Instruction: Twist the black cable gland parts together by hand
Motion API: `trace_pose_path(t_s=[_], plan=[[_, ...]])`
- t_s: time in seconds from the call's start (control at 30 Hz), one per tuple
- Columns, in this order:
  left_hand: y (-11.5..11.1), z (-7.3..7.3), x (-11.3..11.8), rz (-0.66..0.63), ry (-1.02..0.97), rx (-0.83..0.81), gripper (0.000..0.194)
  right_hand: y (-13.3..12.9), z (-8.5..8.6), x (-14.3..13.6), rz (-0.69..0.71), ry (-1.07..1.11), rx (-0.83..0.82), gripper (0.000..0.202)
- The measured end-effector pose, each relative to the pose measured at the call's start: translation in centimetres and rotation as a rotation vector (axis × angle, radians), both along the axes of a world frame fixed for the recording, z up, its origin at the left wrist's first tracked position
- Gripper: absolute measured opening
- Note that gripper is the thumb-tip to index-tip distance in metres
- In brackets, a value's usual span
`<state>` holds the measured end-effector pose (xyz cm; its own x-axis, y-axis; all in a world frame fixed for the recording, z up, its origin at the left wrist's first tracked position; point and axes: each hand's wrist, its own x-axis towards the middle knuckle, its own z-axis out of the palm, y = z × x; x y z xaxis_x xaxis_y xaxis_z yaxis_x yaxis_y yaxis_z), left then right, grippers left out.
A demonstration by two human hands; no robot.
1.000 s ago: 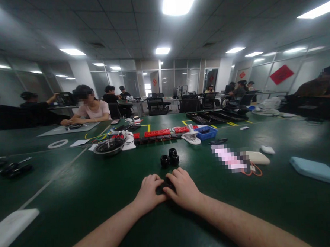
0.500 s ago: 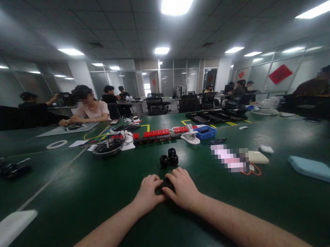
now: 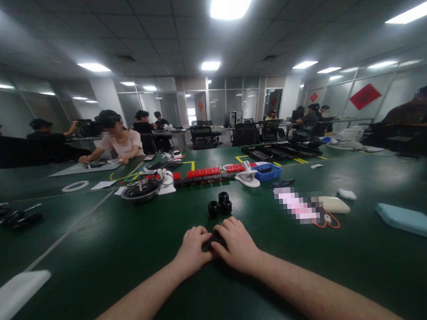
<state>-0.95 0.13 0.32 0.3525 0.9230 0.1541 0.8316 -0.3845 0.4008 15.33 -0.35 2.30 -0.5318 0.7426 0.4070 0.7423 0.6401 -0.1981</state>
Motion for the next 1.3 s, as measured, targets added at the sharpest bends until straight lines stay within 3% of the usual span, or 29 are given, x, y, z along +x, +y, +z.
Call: trace_pose_path(t_s=[0.5, 1.13, 1.3], plan=[[0.1, 0.1, -0.1, -0.015, 0.066, -0.042, 0.024, -0.6, 1.0, -0.3, 0.113, -0.026, -0.011, 0.023], [0.1, 0.7, 0.2, 0.039, 0.040, -0.092, 0.018, -1.2, 0.7, -0.3, 0.322, -0.045, 0.070, 0.022], [0.2, 0.5, 0.1, 0.051, 0.016, -0.073, 0.020, -1.4, 0.6, -0.2, 0.313, -0.047, 0.069, 0.023]])
